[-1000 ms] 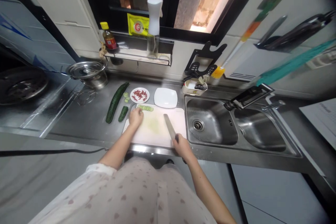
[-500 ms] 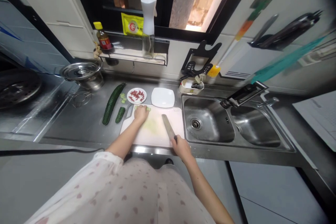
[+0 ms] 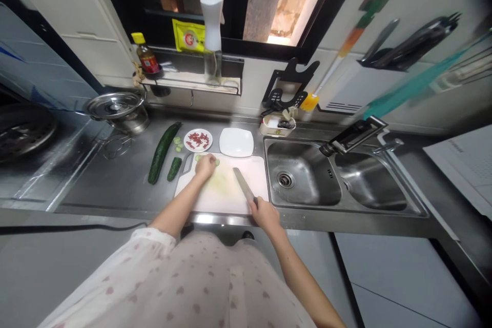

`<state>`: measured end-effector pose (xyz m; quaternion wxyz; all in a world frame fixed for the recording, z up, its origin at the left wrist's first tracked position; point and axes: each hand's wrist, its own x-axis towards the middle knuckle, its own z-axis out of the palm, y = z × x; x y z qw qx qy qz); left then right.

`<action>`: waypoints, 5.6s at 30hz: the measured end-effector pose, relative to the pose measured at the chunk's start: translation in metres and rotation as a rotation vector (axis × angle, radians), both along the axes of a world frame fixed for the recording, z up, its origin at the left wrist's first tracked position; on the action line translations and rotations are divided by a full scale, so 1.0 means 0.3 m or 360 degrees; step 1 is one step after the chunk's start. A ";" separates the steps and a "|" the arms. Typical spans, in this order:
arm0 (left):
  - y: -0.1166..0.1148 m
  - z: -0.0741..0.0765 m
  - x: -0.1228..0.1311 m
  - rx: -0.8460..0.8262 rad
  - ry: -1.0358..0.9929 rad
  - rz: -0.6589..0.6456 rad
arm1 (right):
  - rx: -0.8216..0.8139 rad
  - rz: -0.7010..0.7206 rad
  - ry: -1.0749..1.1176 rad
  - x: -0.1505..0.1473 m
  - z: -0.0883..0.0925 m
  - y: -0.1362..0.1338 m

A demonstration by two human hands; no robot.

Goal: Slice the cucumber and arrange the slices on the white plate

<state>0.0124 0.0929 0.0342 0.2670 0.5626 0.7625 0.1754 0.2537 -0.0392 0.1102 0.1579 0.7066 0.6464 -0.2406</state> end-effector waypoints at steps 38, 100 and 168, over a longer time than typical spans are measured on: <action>-0.068 -0.054 -0.019 -0.0044 0.0123 -0.0210 | 0.0047 0.0220 0.0020 -0.096 -0.006 -0.054; -0.026 -0.028 -0.011 -0.0303 0.0185 -0.0165 | -0.0067 0.0363 0.0051 -0.154 0.017 0.028; -0.157 0.001 0.037 0.0073 0.0418 -0.0477 | 0.0047 0.0097 0.0045 0.004 0.031 -0.022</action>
